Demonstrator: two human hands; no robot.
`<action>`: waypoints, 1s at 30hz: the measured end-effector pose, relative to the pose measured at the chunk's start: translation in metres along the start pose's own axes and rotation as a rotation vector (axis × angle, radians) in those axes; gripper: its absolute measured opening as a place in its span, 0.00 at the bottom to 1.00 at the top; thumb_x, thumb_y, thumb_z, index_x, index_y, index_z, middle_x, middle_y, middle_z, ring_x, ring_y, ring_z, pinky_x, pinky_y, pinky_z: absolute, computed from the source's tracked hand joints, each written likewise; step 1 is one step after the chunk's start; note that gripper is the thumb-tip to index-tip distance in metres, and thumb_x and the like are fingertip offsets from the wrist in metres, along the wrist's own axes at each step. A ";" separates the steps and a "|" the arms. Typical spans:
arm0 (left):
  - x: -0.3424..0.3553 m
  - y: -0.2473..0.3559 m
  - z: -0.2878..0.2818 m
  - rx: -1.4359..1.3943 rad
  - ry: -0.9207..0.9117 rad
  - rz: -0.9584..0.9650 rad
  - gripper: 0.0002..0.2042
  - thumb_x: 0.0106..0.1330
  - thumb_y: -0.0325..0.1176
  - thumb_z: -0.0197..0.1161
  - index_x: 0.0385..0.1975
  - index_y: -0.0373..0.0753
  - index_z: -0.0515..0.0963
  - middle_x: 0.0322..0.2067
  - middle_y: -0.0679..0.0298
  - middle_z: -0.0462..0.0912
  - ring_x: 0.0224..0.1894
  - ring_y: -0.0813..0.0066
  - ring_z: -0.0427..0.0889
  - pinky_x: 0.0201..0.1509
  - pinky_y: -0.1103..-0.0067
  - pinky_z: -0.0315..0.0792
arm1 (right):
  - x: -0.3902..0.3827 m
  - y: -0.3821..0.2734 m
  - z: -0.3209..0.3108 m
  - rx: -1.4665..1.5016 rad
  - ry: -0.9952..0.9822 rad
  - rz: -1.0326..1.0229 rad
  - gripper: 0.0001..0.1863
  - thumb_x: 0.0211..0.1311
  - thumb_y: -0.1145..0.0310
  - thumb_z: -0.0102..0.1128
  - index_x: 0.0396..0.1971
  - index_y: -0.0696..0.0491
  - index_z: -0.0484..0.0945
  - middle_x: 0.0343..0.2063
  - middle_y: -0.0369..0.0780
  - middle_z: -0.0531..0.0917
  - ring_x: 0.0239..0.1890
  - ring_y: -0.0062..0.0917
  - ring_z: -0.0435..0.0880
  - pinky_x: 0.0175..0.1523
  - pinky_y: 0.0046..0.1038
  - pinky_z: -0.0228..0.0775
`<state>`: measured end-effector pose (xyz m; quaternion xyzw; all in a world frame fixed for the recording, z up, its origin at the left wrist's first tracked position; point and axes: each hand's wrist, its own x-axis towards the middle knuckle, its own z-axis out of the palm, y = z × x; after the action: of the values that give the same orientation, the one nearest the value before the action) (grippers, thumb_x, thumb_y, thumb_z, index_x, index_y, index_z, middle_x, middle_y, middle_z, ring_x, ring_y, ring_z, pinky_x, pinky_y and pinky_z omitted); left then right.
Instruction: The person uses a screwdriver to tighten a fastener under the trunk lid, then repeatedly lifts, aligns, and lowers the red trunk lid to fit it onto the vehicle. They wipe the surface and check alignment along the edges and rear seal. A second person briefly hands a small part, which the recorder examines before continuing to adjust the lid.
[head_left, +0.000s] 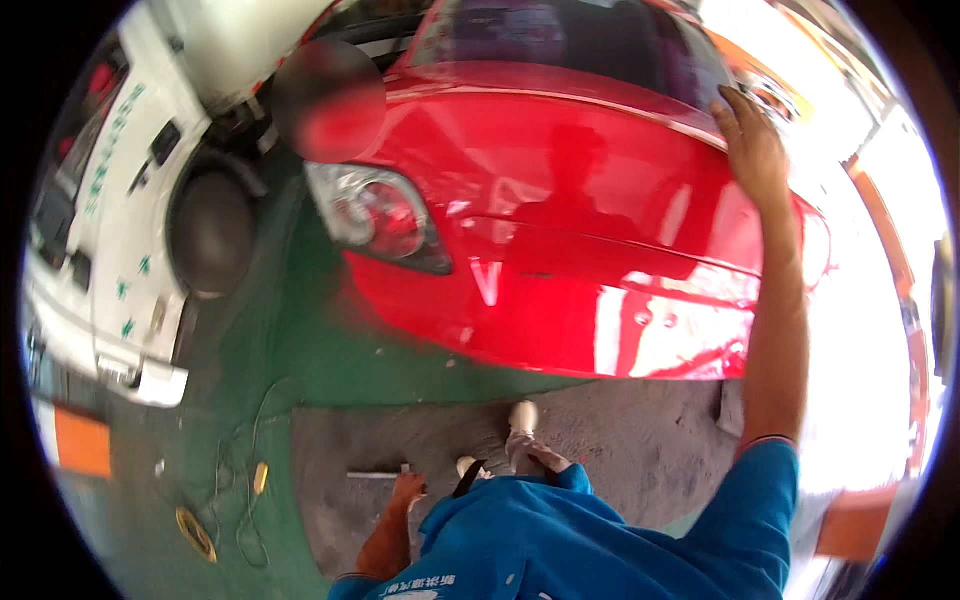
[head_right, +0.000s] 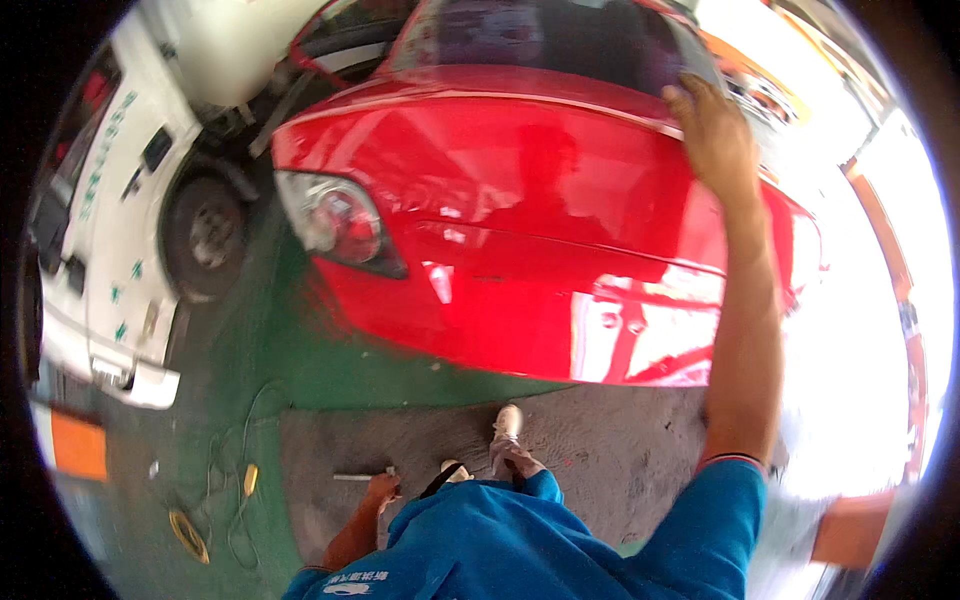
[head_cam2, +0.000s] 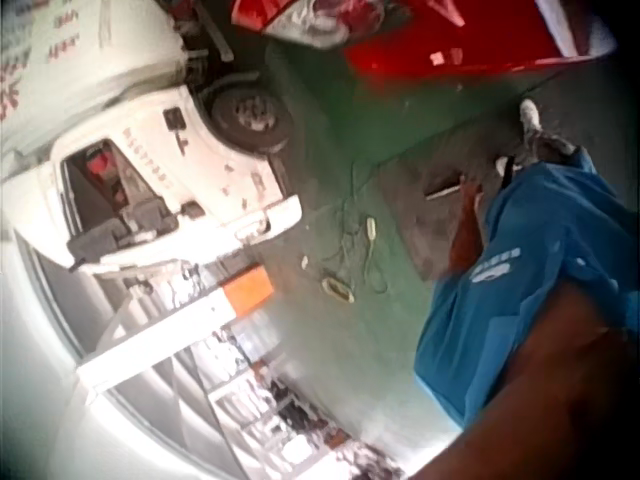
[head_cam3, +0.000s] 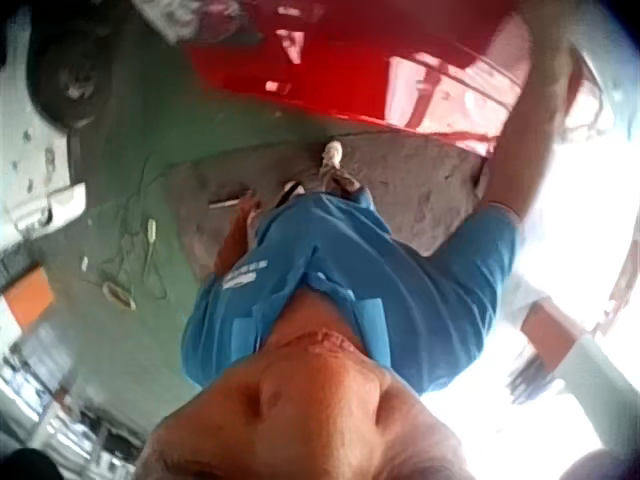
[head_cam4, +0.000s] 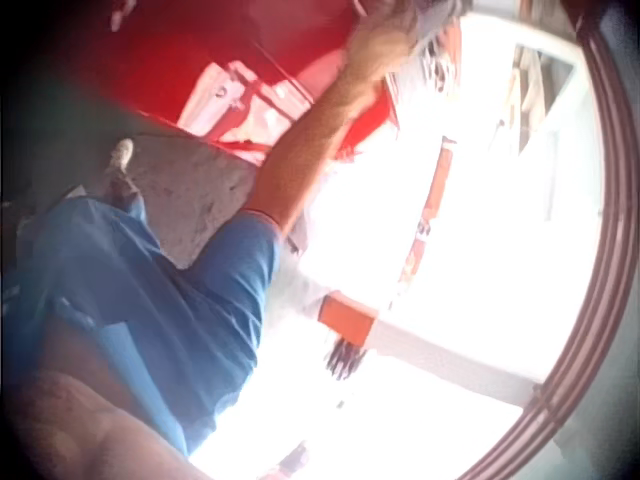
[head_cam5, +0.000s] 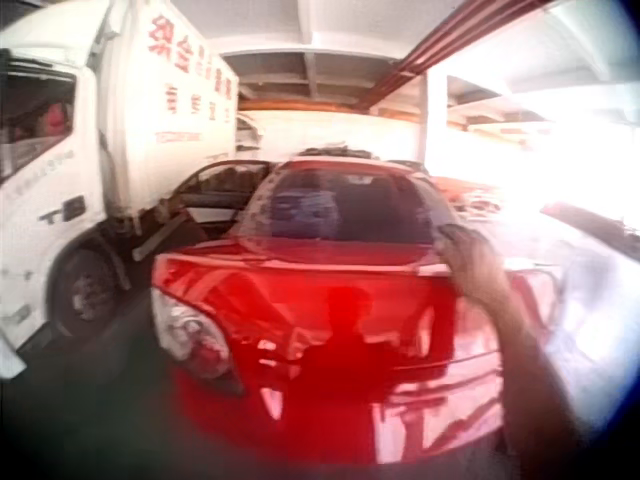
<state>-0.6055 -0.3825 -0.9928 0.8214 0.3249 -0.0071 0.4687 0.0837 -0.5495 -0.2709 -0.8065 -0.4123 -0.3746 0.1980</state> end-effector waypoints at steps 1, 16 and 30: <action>0.002 -0.002 0.006 0.077 -0.032 -0.065 0.09 0.56 0.38 0.64 0.24 0.40 0.78 0.18 0.59 0.76 0.22 0.63 0.79 0.23 0.68 0.72 | 0.009 0.002 0.011 -0.031 -0.140 -0.034 0.22 0.73 0.55 0.45 0.55 0.55 0.76 0.56 0.48 0.78 0.58 0.45 0.75 0.66 0.40 0.63; -0.046 0.073 0.068 0.309 -0.090 -0.143 0.04 0.57 0.31 0.61 0.28 0.38 0.78 0.30 0.59 0.84 0.34 0.62 0.86 0.36 0.68 0.80 | -0.098 0.016 0.119 0.039 -0.470 0.079 0.35 0.74 0.48 0.43 0.67 0.63 0.60 0.66 0.55 0.65 0.70 0.47 0.62 0.73 0.40 0.51; -0.101 0.034 0.062 0.544 0.008 -0.076 0.10 0.59 0.39 0.60 0.30 0.40 0.81 0.29 0.59 0.86 0.31 0.59 0.85 0.35 0.65 0.79 | -0.211 -0.009 0.198 -0.099 -0.401 0.297 0.36 0.72 0.45 0.43 0.68 0.59 0.62 0.67 0.49 0.66 0.69 0.42 0.63 0.72 0.39 0.54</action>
<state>-0.6481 -0.4955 -0.9697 0.9044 0.3433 -0.1082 0.2289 0.0840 -0.5286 -0.5595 -0.9251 -0.3016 -0.1938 0.1251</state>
